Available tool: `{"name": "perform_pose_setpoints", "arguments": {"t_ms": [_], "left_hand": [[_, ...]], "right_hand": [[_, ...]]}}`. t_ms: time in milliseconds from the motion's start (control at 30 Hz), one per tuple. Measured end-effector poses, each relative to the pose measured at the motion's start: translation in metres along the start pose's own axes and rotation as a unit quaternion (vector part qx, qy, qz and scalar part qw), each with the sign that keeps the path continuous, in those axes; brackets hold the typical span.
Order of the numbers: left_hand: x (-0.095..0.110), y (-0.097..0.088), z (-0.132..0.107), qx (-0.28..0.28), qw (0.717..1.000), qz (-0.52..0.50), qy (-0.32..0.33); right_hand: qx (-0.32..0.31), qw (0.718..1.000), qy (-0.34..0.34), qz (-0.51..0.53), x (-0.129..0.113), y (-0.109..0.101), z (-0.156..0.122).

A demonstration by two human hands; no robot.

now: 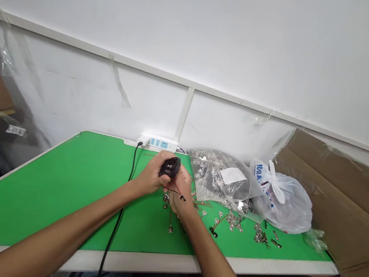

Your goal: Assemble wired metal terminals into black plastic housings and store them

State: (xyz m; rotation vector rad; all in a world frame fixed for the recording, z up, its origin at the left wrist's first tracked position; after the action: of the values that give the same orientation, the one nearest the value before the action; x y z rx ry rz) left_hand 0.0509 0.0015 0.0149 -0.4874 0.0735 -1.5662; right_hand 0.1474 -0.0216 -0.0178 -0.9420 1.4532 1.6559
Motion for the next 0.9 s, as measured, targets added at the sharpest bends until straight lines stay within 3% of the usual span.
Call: {"name": "perform_pose_setpoints", "arguments": {"t_ms": [233,433,800,900], "left_hand": [[0.001,0.001,-0.004,0.021,0.999,-0.022,0.009],[-0.004,-0.001,-0.003,0.015,0.999,-0.038,-0.012],[-0.004,-0.004,-0.004,0.026,0.999,-0.023,0.041],[-0.006,-0.001,-0.006,0.021,0.999,-0.025,0.021]], "right_hand": [[-0.032,0.999,0.036,-0.021,-0.006,0.001,-0.004],[-0.043,0.993,0.049,-0.101,-0.014,-0.006,0.004],[-0.036,0.985,-0.041,-0.162,-0.023,-0.009,0.007],[-0.018,0.986,-0.055,-0.155,-0.023,-0.007,0.004]]}}
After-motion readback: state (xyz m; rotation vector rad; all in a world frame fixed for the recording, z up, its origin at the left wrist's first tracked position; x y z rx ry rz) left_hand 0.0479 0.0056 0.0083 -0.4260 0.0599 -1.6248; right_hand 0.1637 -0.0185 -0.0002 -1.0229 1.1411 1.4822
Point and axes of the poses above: each hand's wrist, its own z-axis towards the middle knuckle, its own y-axis out of the palm, x = y × z, the point moved 6 cm from there along z, towards the middle knuckle, and after that the axes turned 11 degrees about y, right-handed, at the moved point
